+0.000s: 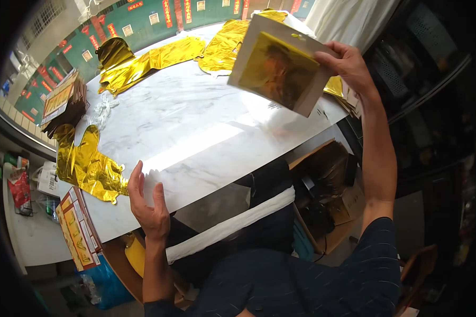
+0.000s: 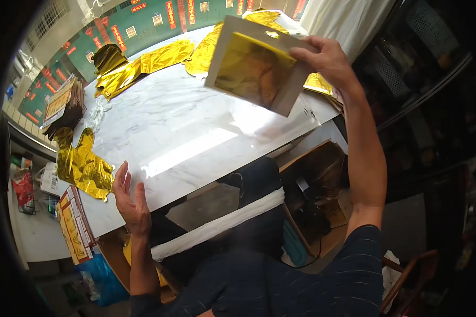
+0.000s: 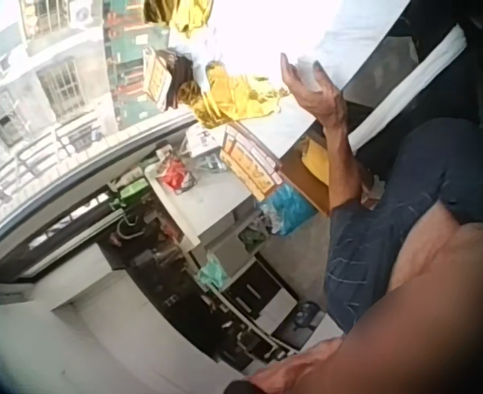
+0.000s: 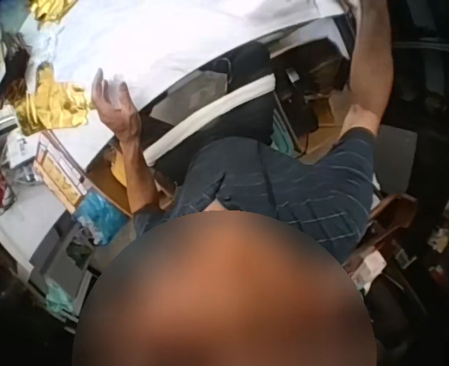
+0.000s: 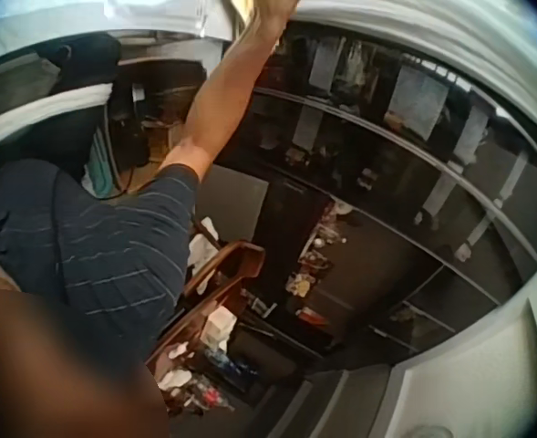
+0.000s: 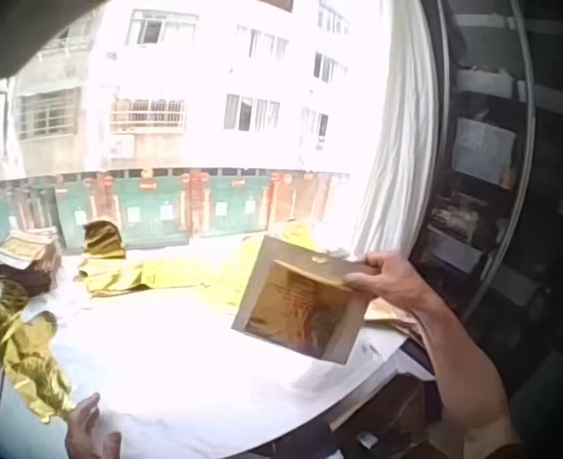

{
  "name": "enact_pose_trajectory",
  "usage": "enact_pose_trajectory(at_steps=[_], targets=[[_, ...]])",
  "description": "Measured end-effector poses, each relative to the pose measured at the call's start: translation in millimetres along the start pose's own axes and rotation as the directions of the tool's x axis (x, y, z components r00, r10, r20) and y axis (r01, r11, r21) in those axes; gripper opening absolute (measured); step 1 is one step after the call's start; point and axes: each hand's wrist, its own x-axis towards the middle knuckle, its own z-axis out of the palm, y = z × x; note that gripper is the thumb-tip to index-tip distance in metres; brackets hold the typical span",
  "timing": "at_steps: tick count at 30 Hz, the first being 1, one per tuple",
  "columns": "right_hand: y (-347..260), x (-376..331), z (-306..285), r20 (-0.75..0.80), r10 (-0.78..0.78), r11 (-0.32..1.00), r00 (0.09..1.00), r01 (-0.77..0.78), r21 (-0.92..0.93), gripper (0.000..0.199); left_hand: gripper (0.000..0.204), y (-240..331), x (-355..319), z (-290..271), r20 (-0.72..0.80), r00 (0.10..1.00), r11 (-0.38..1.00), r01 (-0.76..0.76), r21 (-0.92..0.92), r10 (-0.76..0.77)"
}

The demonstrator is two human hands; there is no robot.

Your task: Folding and packaging gold foil balloons into plastic sleeves with cardboard inserts.

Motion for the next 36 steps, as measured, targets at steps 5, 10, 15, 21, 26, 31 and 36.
enact_pose_trajectory(at_steps=[5,10,15,21,26,31,36], targets=[[122,38,-132,-0.039,0.34,0.937,0.94,-0.335,0.098,0.031,0.056,1,7,16,0.072,0.996,0.977,-0.074,0.198,0.061],[192,69,-164,-0.002,0.441,0.897,0.897,-0.441,-0.014,0.041,0.046,28,15,22,0.174,0.984,0.999,0.04,0.033,-0.045],[228,89,-161,-0.07,0.428,0.866,0.901,-0.431,-0.253,0.04,0.045,100,87,111,0.68,0.719,0.831,0.461,-0.312,-0.144],[256,98,-146,-0.204,0.25,0.88,0.947,-0.31,-0.36,0.044,0.065,107,182,295,0.79,0.607,0.982,0.185,-0.034,-0.087],[222,53,-132,-0.475,0.339,0.813,0.812,-0.506,-0.287,0.041,0.057,93,215,396,0.754,0.656,0.992,-0.075,0.106,-0.031],[190,13,-121,-0.302,0.539,0.749,0.786,-0.612,-0.255,0.051,0.05,109,215,426,0.761,0.647,0.985,-0.11,0.135,-0.033],[200,10,-124,-0.235,0.548,0.806,0.803,-0.582,-0.108,0.049,0.05,113,217,451,0.771,0.636,0.994,-0.065,0.089,-0.028]])
